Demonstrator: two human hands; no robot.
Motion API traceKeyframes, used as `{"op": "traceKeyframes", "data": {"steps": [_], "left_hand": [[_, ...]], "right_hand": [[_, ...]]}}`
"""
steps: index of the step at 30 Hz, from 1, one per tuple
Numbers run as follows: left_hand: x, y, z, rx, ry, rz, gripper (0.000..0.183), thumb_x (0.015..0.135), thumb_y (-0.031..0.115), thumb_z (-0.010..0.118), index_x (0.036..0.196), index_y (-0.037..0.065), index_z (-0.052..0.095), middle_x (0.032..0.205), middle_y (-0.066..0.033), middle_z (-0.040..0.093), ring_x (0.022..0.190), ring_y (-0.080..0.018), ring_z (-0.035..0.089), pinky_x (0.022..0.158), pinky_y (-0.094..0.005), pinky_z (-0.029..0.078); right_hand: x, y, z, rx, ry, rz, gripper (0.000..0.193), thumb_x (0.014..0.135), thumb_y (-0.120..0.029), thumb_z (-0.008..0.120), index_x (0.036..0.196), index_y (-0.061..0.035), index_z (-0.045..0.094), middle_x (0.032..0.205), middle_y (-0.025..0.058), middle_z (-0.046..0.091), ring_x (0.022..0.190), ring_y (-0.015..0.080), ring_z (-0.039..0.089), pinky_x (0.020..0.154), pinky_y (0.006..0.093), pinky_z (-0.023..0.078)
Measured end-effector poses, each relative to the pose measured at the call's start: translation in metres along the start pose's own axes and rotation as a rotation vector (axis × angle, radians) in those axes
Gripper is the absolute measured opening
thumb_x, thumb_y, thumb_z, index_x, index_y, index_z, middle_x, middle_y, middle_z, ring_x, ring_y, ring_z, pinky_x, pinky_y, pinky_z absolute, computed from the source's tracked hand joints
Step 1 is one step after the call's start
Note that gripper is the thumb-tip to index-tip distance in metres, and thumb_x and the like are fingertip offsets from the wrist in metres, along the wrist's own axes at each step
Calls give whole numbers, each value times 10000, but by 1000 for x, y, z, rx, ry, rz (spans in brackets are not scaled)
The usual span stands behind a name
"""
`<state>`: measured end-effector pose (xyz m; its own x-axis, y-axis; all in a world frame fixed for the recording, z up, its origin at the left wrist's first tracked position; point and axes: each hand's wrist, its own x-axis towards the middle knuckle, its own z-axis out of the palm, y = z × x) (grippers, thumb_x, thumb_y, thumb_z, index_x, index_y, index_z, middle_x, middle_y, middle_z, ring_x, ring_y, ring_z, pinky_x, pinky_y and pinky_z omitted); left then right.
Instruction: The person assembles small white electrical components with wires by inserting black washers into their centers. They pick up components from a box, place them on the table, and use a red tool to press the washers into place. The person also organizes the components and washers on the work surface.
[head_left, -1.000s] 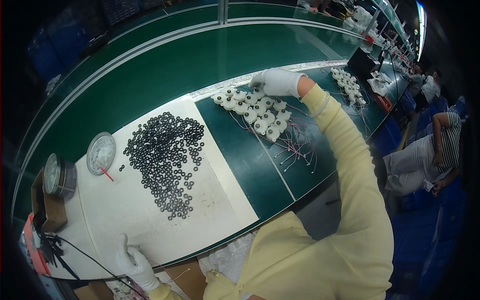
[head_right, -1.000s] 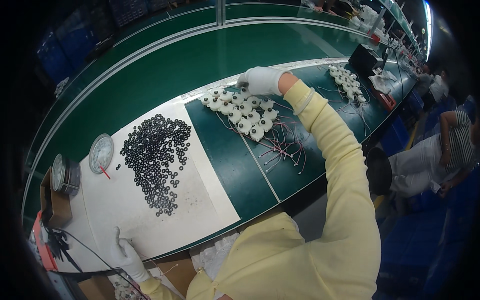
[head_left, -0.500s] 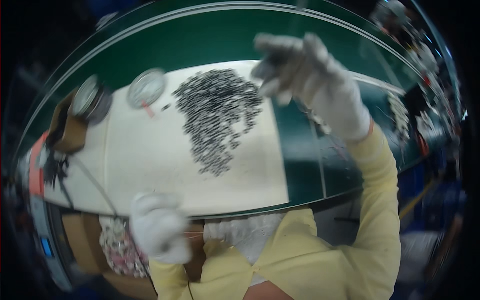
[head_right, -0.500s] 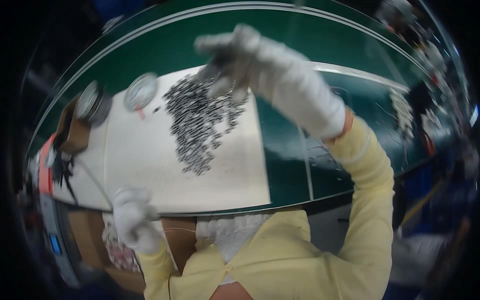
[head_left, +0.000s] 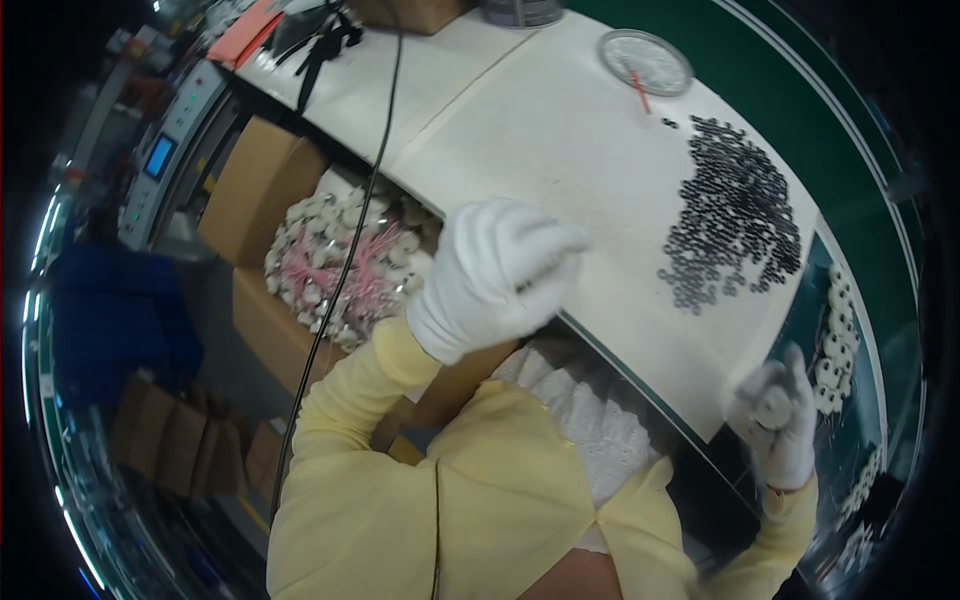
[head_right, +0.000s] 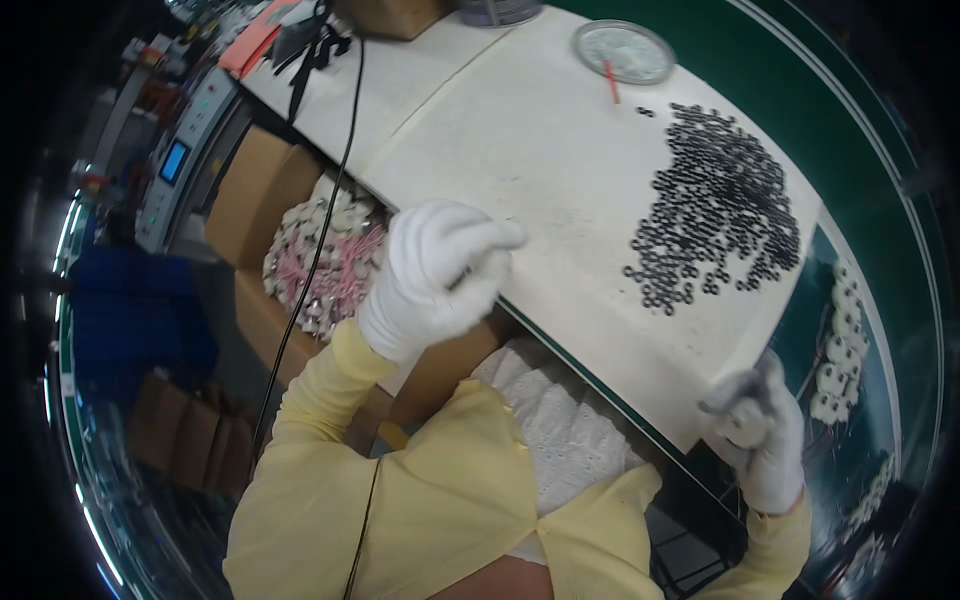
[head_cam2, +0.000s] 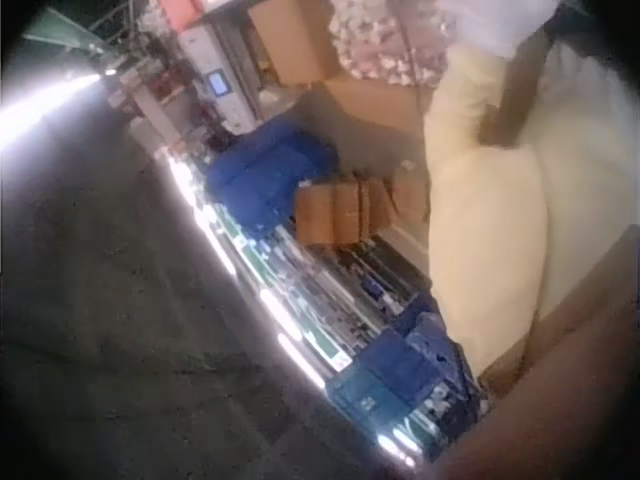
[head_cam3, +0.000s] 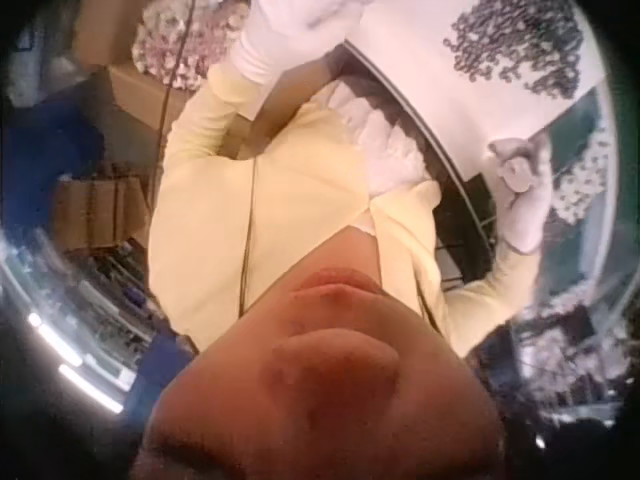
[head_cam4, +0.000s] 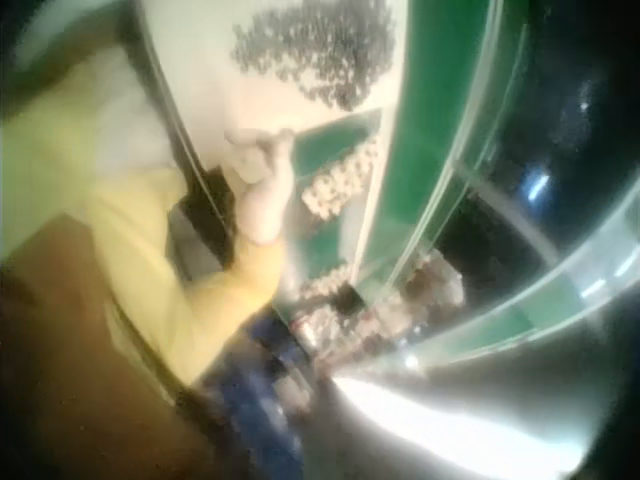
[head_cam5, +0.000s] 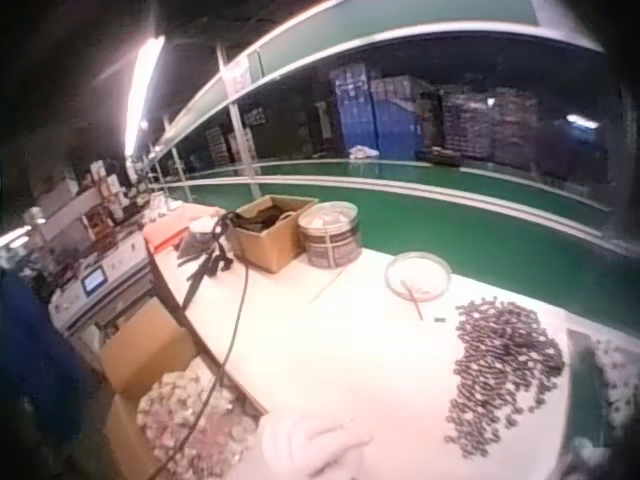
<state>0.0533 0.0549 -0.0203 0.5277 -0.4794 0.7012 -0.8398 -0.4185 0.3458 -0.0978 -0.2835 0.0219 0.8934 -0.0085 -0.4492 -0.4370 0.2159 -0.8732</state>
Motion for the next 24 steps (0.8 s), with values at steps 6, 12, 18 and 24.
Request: {"op": "traceKeyframes", "data": {"steps": [6, 12, 18, 24], "left_hand": [[-76, -47, -74, 590, -422, -816, 249, 861, 323, 624, 767, 104, 696, 703, -104, 656, 676, -303, 645, 594, -404, 500], [-121, -67, -76, 740, -679, -1333, 640, 858, 640, 526, 915, 33, 719, 870, -256, 680, 845, -411, 668, 773, -473, 521], [-132, -98, -51, 923, -660, -1385, 588, 828, 583, 602, 979, 27, 721, 913, -247, 692, 890, -393, 679, 794, -455, 528], [-157, -110, -75, 200, -436, -1585, 494, 839, 412, 684, 1088, -14, 687, 1028, -154, 707, 910, -232, 666, 802, -386, 503]], "right_hand": [[-49, 71, -31, -94, 334, -401, 483, 1012, -371, 454, 1361, -37, 479, 893, 50, 545, 540, 81, 433, 490, 216, 348], [-41, 118, -34, 194, 475, -710, 492, 1007, -308, 427, 1435, -65, 408, 922, 80, 552, 601, 113, 456, 511, 231, 366], [-30, 103, 4, 130, 644, -566, 508, 996, -453, 441, 1115, 15, 601, 876, 57, 598, 622, 74, 480, 557, 197, 383], [-33, 108, 1, 95, 289, -581, 520, 1030, -415, 399, 914, 44, 615, 779, 74, 532, 661, 125, 449, 628, 225, 351]]}}
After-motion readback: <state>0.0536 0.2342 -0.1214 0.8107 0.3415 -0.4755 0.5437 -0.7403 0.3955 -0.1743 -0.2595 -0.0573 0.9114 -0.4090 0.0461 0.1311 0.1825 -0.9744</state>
